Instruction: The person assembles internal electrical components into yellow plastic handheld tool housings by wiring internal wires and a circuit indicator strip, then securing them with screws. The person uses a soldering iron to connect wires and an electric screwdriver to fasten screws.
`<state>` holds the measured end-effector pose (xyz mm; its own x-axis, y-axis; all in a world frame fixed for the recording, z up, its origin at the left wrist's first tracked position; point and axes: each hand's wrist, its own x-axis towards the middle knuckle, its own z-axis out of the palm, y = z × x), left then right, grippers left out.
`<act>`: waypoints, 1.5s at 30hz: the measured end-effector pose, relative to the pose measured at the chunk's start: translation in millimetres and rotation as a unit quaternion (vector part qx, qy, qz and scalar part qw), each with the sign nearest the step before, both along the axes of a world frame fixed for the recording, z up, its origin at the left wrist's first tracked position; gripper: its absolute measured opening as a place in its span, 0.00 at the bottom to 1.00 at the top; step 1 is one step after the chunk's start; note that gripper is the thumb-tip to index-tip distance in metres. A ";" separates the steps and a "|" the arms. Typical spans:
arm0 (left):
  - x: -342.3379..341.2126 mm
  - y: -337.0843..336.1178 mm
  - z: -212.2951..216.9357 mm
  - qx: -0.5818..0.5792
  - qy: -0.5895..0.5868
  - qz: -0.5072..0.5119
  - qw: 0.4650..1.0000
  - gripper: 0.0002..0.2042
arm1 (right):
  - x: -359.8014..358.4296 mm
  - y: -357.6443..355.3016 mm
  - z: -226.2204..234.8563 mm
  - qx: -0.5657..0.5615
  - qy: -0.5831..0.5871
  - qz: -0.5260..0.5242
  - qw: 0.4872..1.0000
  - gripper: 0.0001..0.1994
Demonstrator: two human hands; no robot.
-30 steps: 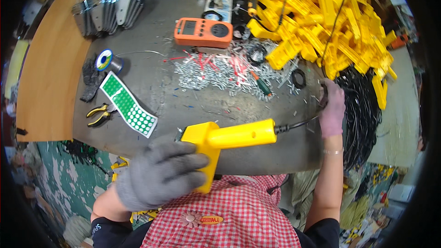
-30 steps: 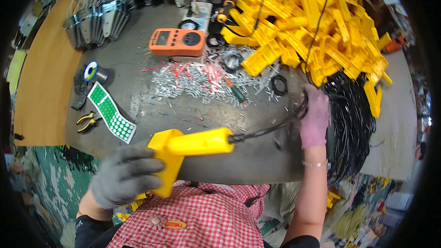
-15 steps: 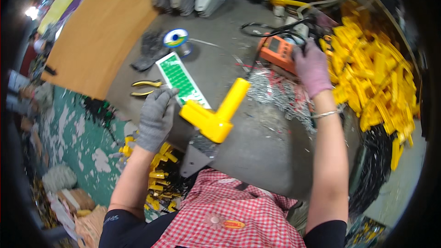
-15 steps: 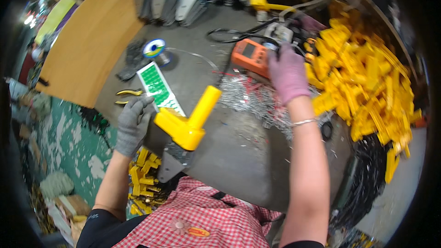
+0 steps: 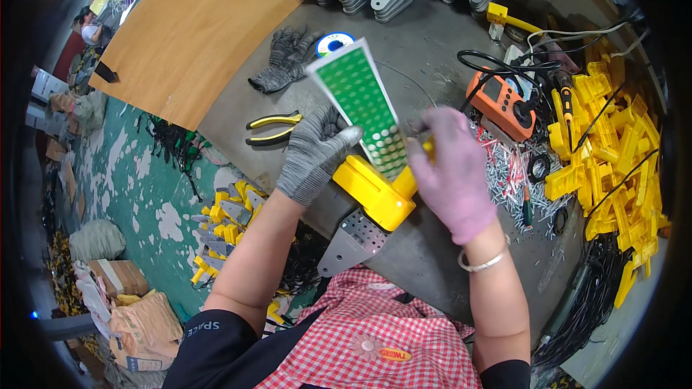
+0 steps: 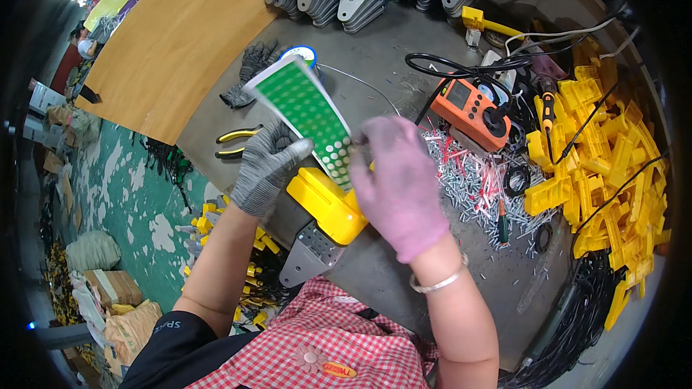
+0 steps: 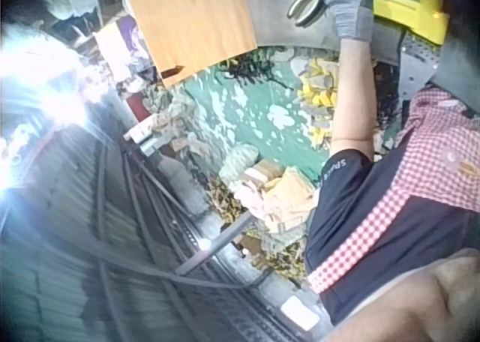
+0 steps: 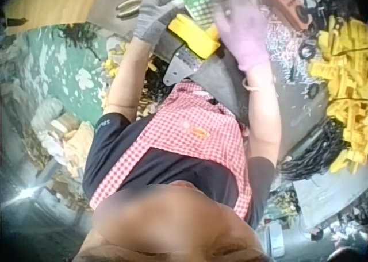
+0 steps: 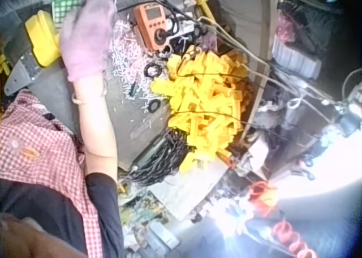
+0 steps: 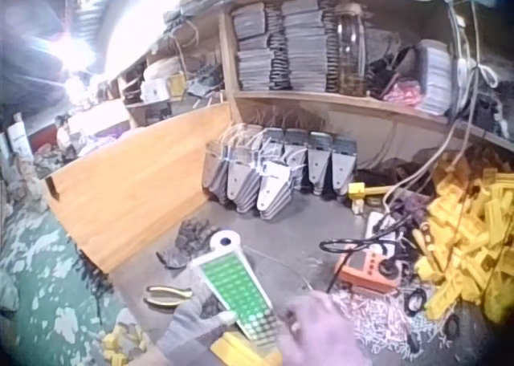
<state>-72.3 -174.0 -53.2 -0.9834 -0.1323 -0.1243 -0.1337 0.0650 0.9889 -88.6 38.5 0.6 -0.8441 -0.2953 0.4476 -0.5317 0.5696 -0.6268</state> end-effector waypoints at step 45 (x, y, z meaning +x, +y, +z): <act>15.6 52.5 18.4 -0.454 0.355 -0.013 0.817 0.24 | -19.1 51.5 -4.3 -0.215 0.100 -0.239 0.942 0.09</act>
<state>-56.7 -121.6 -34.8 -0.7682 0.1691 0.6175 0.4658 0.8093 0.3580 -107.7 90.1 -3.7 -0.7207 0.3407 0.6038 -0.4115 0.4907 -0.7680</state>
